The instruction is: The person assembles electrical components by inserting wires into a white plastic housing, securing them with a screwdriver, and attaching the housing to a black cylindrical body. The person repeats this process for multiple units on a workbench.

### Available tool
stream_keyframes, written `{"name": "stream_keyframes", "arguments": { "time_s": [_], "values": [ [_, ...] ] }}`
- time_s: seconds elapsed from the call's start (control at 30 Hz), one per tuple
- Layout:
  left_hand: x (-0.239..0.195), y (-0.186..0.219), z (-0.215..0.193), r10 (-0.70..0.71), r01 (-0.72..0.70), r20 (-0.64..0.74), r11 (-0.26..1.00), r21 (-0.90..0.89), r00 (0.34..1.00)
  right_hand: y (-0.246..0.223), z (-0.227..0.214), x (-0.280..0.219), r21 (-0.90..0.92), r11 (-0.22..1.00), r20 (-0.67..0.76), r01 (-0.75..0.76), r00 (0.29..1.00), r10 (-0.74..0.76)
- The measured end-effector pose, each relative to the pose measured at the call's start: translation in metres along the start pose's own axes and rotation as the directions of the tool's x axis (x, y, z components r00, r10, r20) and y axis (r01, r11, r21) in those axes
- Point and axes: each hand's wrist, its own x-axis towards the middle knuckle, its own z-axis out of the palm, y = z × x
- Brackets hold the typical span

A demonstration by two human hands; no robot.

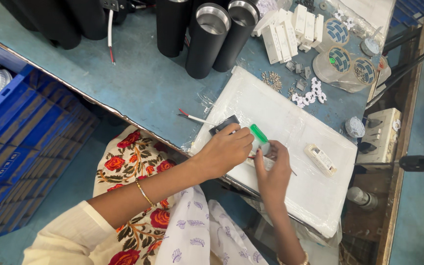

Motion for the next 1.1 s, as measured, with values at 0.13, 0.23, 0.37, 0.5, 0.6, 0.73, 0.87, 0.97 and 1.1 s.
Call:
{"name": "stream_keyframes", "arguments": {
  "time_s": [0.13, 0.23, 0.37, 0.5, 0.6, 0.73, 0.87, 0.97, 1.1],
  "values": [
    [-0.002, 0.002, 0.002, 0.010, -0.010, -0.035, 1.000, 0.000, 0.999, -0.009, 0.008, -0.002, -0.041, 0.999, -0.041, -0.031, 0.999, 0.029],
    [-0.004, 0.005, 0.002, 0.030, -0.029, -0.042, 0.999, 0.024, 0.999, -0.013, 0.008, -0.001, -0.049, 0.998, -0.052, -0.042, 0.998, 0.039],
    [-0.007, 0.004, 0.000, 0.043, -0.044, -0.050, 0.998, -0.033, 0.998, -0.012, 0.004, -0.003, -0.007, 0.999, -0.019, -0.044, 0.999, 0.044],
    [-0.009, -0.003, -0.002, 0.018, -0.022, -0.025, 0.989, -0.148, 1.000, -0.005, -0.002, -0.005, -0.025, 1.000, 0.011, -0.017, 1.000, 0.017],
    [-0.009, -0.009, -0.001, 0.023, -0.025, -0.018, 0.986, -0.167, 1.000, 0.003, -0.008, -0.005, -0.016, 0.999, 0.040, -0.030, 0.999, 0.031],
    [-0.004, -0.008, 0.005, 0.028, -0.019, 0.074, 0.993, -0.116, 0.997, 0.011, -0.015, -0.004, 0.015, 0.998, 0.051, -0.061, 0.997, 0.060],
    [0.000, 0.002, 0.011, 0.008, -0.007, 0.069, 1.000, -0.021, 0.998, 0.014, -0.009, -0.009, 0.024, 0.998, 0.016, -0.062, 0.998, 0.062],
    [-0.001, 0.007, 0.011, -0.021, 0.019, 0.064, 0.999, 0.032, 0.998, 0.010, -0.007, -0.011, 0.029, 0.993, 0.017, -0.115, 0.993, 0.114],
    [0.000, 0.006, 0.011, -0.033, 0.034, 0.054, 0.999, -0.018, 0.998, 0.005, -0.009, -0.009, 0.025, 0.994, 0.014, -0.111, 0.994, 0.110]
  ]
}}
